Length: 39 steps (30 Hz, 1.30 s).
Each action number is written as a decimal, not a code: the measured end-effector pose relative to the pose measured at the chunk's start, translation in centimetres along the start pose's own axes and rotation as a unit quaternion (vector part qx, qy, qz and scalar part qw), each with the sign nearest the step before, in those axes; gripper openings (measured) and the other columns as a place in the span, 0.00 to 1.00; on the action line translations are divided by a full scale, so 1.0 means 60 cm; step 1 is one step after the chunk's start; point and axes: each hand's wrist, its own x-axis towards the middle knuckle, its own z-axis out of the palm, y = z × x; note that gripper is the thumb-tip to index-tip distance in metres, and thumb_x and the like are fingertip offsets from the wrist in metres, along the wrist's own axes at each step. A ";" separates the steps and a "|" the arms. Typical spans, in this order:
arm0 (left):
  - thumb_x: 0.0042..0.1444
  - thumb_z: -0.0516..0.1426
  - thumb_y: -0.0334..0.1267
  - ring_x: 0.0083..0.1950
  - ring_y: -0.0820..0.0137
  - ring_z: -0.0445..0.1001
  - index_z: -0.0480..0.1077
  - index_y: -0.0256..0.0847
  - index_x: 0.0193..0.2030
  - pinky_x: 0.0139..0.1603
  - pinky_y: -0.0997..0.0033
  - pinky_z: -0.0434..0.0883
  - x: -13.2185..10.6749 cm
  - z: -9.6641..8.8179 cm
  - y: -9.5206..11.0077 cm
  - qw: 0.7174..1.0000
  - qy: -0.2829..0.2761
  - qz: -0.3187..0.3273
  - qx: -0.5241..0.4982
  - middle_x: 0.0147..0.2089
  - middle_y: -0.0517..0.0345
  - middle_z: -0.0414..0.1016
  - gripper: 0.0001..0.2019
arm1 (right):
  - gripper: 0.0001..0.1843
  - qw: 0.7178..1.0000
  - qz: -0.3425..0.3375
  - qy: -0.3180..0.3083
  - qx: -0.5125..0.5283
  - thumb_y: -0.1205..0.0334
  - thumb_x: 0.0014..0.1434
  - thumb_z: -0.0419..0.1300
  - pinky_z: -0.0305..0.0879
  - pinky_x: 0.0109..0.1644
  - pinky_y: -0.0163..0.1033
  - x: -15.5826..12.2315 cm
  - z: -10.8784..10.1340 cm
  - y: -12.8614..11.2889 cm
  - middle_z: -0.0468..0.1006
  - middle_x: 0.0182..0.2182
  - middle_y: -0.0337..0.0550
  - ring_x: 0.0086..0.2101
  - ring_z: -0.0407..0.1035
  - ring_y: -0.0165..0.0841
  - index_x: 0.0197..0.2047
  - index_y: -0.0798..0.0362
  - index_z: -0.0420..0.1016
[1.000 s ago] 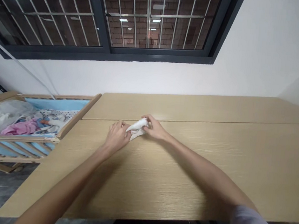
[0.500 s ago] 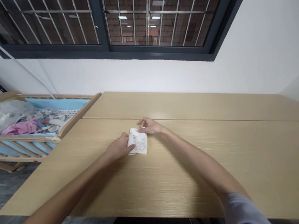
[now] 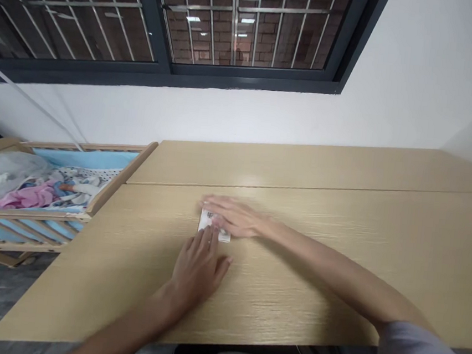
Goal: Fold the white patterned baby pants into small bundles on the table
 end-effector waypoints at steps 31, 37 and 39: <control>0.67 0.43 0.56 0.48 0.51 0.78 0.71 0.37 0.44 0.46 0.58 0.69 0.069 -0.032 -0.133 0.960 -0.159 -0.204 -0.111 0.45 0.39 0.80 0.26 | 0.23 0.978 0.173 0.114 0.030 0.54 0.66 0.59 0.68 0.54 0.46 -0.011 -0.001 0.088 0.74 0.50 0.56 0.47 0.72 0.40 0.59 0.58 0.73; 0.65 0.48 0.50 0.42 0.58 0.78 0.73 0.37 0.39 0.37 0.67 0.65 0.109 -0.002 -0.104 0.964 -0.161 -0.159 -0.139 0.40 0.43 0.80 0.19 | 0.12 0.971 0.203 0.123 0.038 0.63 0.60 0.63 0.65 0.47 0.39 0.008 0.033 0.055 0.71 0.44 0.48 0.40 0.68 0.34 0.47 0.57 0.75; 0.64 0.49 0.47 0.37 0.61 0.77 0.72 0.38 0.37 0.34 0.68 0.62 0.102 -0.029 -0.102 0.967 -0.147 -0.143 -0.150 0.36 0.48 0.79 0.17 | 0.10 0.964 0.216 0.151 0.044 0.67 0.58 0.61 0.64 0.45 0.38 0.012 0.030 0.024 0.70 0.44 0.47 0.40 0.67 0.33 0.45 0.56 0.73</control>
